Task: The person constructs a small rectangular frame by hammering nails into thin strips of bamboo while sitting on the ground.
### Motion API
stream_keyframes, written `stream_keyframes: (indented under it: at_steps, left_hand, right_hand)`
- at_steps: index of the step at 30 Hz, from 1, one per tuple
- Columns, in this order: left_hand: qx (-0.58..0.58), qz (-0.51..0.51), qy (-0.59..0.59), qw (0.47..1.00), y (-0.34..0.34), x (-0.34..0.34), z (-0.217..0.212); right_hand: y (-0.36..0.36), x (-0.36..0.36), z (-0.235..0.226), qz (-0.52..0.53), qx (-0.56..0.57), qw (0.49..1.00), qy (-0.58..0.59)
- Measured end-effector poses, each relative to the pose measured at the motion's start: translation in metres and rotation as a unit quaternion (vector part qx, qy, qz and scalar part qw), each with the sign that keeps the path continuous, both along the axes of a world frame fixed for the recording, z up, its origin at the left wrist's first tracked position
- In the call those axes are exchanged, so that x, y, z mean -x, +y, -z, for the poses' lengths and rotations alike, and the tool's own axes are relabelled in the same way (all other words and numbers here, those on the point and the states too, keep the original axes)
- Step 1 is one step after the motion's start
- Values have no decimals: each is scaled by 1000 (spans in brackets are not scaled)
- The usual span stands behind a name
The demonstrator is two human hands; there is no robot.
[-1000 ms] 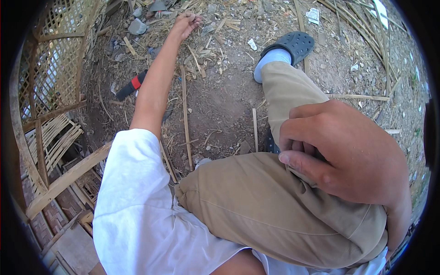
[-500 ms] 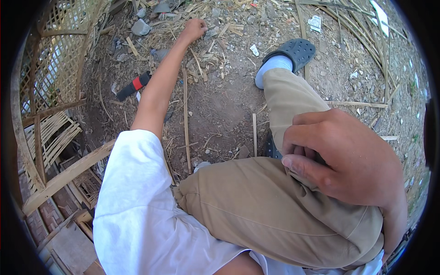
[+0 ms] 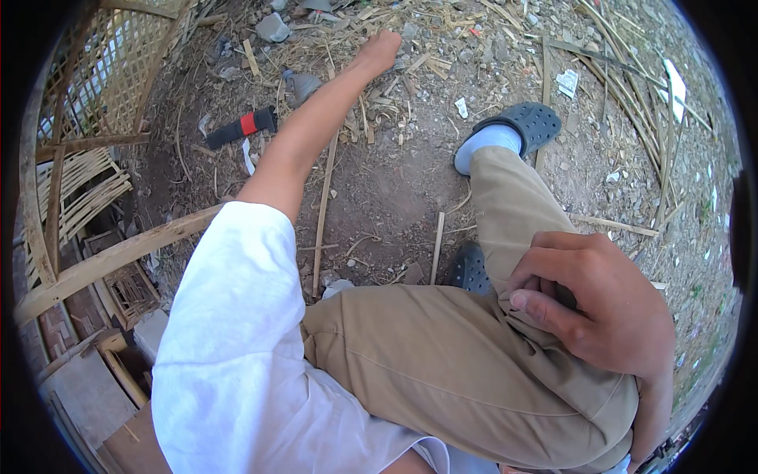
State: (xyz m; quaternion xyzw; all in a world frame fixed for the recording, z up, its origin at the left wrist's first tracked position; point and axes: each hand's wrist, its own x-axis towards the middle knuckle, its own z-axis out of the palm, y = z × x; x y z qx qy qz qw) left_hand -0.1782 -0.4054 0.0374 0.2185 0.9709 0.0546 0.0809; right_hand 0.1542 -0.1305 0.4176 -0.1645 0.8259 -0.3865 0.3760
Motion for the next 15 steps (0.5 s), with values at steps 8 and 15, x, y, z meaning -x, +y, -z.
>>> stream_keyframes:
  at_steps: [8,15]
  left_hand:
    - [13,41,-58,997,-18,30,27]
    - [-133,36,-72,988,-43,41,40]
  right_hand:
    - [-1,1,1,-2,-5,1000,1]
    - [-3,2,-2,8,-10,1000,-28]
